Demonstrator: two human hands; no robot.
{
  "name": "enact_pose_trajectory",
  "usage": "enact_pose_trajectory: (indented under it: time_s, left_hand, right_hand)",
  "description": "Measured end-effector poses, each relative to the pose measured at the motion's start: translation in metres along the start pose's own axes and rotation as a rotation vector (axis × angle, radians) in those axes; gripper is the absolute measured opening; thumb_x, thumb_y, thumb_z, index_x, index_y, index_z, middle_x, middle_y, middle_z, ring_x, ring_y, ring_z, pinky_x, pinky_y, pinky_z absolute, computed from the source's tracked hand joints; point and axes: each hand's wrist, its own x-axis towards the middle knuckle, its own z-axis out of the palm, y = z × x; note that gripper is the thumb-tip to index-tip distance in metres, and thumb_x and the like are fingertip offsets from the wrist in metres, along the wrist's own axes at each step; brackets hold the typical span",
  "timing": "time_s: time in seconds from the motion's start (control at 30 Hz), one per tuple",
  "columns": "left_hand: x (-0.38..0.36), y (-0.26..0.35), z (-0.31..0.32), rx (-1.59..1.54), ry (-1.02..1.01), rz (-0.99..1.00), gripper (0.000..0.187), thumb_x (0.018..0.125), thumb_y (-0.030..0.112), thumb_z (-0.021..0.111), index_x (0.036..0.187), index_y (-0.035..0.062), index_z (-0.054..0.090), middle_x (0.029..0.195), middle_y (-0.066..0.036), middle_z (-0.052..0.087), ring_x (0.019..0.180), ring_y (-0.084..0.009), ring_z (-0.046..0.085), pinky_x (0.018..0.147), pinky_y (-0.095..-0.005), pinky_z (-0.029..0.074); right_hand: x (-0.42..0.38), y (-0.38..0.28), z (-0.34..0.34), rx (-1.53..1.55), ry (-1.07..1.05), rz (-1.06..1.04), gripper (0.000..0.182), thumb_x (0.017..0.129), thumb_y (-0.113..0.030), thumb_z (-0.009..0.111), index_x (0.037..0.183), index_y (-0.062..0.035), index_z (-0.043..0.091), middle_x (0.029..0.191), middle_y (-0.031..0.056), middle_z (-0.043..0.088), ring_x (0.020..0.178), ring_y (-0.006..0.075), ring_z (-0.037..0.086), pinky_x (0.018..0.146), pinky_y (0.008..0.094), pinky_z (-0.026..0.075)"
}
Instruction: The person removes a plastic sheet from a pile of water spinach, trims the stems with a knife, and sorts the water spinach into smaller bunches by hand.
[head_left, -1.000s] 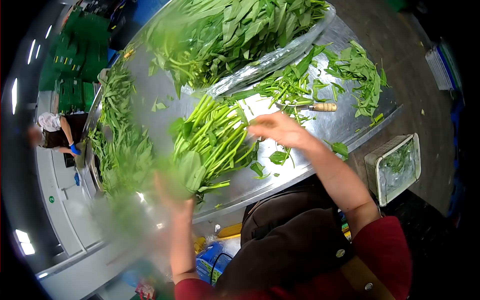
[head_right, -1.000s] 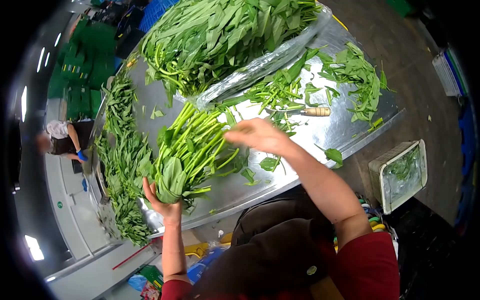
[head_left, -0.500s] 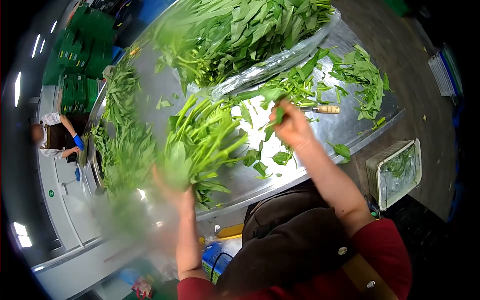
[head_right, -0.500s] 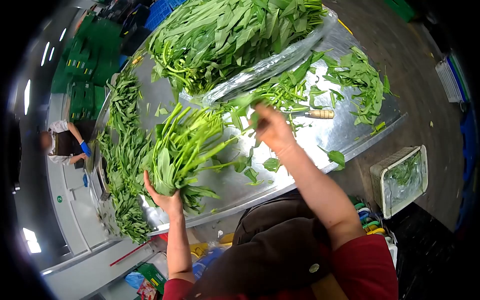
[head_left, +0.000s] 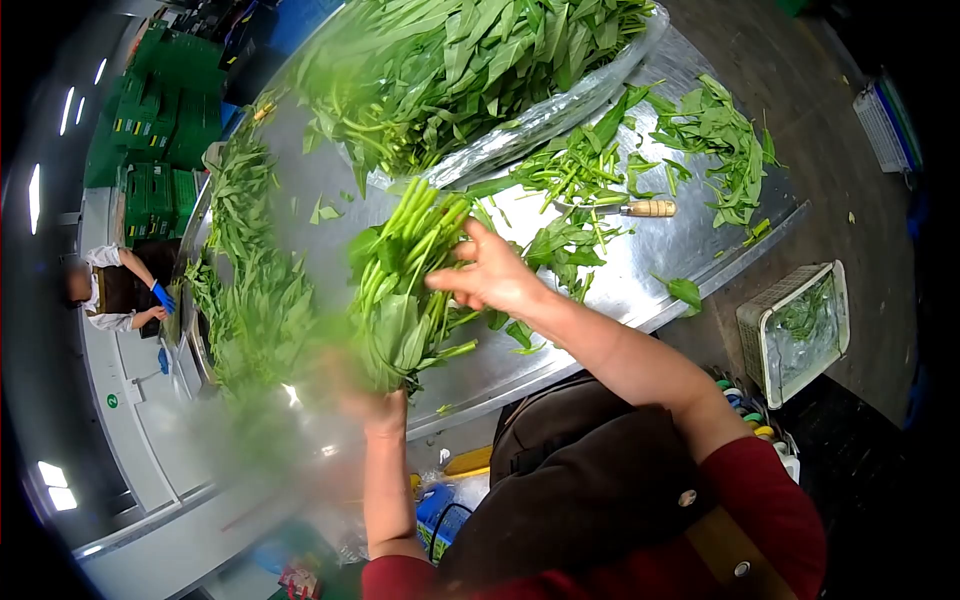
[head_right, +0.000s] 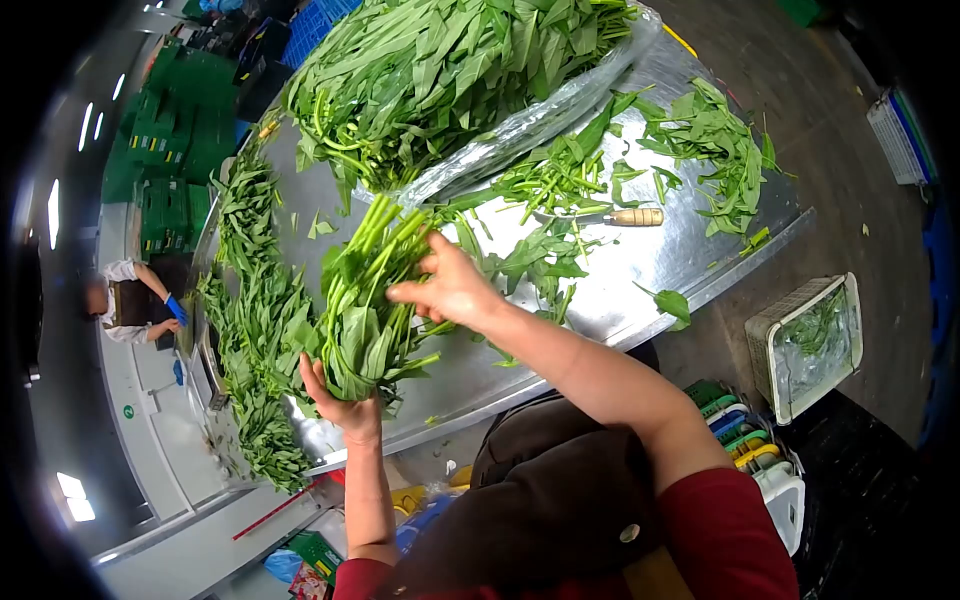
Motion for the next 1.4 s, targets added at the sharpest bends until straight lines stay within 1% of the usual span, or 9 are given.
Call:
enact_pose_trajectory:
  time_s: [0.2,0.33,0.43,0.6,0.73,0.87,1.1,1.3,1.4]
  left_hand:
    - [-0.015,-0.017,-0.012,-0.029,0.008,-0.124,0.093,0.061,-0.003,0.076,0.140,-0.0013,0.028,0.136,-0.014,0.041,0.111,-0.0271,0.051,0.099,-0.0333,0.038]
    - [-0.018,-0.026,-0.013,-0.039,0.022,-0.061,0.093,0.062,-0.002,0.078,0.140,-0.0014,0.027,0.130,-0.014,0.046,0.107,-0.0259,0.053,0.097,-0.0330,0.040]
    - [-0.024,-0.034,-0.011,-0.143,0.010,-0.110,0.093,0.063,0.000,0.079,0.140,-0.0019,0.026,0.124,-0.016,0.049,0.105,-0.0251,0.055,0.094,-0.0326,0.042]
    - [-0.004,-0.017,-0.009,-0.085,-0.042,0.137,0.096,0.062,0.004,0.083,0.139,-0.0026,0.026,0.119,-0.019,0.052,0.102,-0.0292,0.056,0.092,-0.0359,0.044]
    - [0.000,-0.018,-0.012,-0.055,-0.070,0.209,0.092,0.064,0.005,0.082,0.137,-0.0044,0.027,0.121,-0.023,0.053,0.103,-0.0313,0.058,0.092,-0.0380,0.045]
    - [0.004,-0.009,-0.014,-0.040,-0.057,0.252,0.088,0.065,0.004,0.080,0.136,-0.0041,0.029,0.114,-0.022,0.057,0.098,-0.0317,0.061,0.091,-0.0383,0.046]
    - [-0.001,-0.013,-0.012,-0.091,-0.056,0.428,0.077,0.063,0.010,0.080,0.128,-0.0017,0.040,0.095,-0.020,0.062,0.076,-0.0337,0.063,0.068,-0.0393,0.051]
    - [0.005,-0.002,-0.023,-0.102,-0.156,0.501,0.072,0.065,0.006,0.077,0.126,-0.0025,0.041,0.090,-0.020,0.061,0.072,-0.0331,0.062,0.064,-0.0390,0.050]
    - [0.002,-0.002,-0.031,-0.101,-0.125,0.398,0.071,0.065,0.003,0.075,0.127,-0.0020,0.040,0.088,-0.019,0.062,0.072,-0.0313,0.063,0.064,-0.0377,0.051]
  right_hand:
    - [0.015,-0.014,-0.119,0.608,0.344,-0.249,0.021,0.081,-0.013,0.068,0.099,-0.0050,0.060,0.065,-0.0077,0.048,0.051,0.0011,0.036,0.044,0.0141,0.027]
    - [-0.007,-0.025,-0.113,-1.535,0.363,-0.486,0.034,0.077,-0.024,0.071,0.107,-0.0082,0.065,0.098,0.0157,0.062,0.095,0.0322,0.060,0.080,0.0405,0.048]
    - [-0.004,-0.062,-0.074,-0.788,-0.001,0.021,0.031,0.081,-0.028,0.069,0.097,-0.0015,0.067,0.096,0.0174,0.063,0.086,0.0281,0.062,0.075,0.0369,0.049]
    - [0.025,0.008,-0.031,-0.637,-0.273,-0.458,0.040,0.081,-0.030,0.069,0.108,-0.0011,0.061,0.083,0.0137,0.066,0.070,0.0137,0.058,0.066,0.0328,0.048]
    - [0.003,-0.030,-0.029,-0.682,-0.308,-0.022,0.033,0.085,-0.012,0.055,0.117,-0.0030,0.056,0.090,0.0075,0.065,0.078,0.0089,0.055,0.070,0.0264,0.046]
    - [0.004,0.016,-0.039,-0.526,-0.147,-0.239,0.025,0.087,-0.013,0.050,0.108,-0.0016,0.058,0.085,0.0088,0.063,0.073,0.0129,0.055,0.067,0.0308,0.046]
    - [-0.002,-0.020,-0.106,-0.377,-0.741,0.181,0.029,0.096,-0.023,0.049,0.080,0.0005,0.052,0.066,0.0014,0.049,0.063,0.0122,0.048,0.060,0.0292,0.043]
    - [-0.014,-0.028,-0.168,0.118,-0.351,0.327,0.020,0.094,-0.023,0.051,0.087,-0.0044,0.049,0.055,-0.0026,0.039,0.049,0.0092,0.041,0.038,0.0211,0.031]
    - [-0.017,-0.028,-0.194,-1.053,-0.033,0.332,0.029,0.088,-0.026,0.059,0.102,-0.0013,0.054,0.071,0.0049,0.058,0.071,0.0183,0.060,0.058,0.0314,0.048]
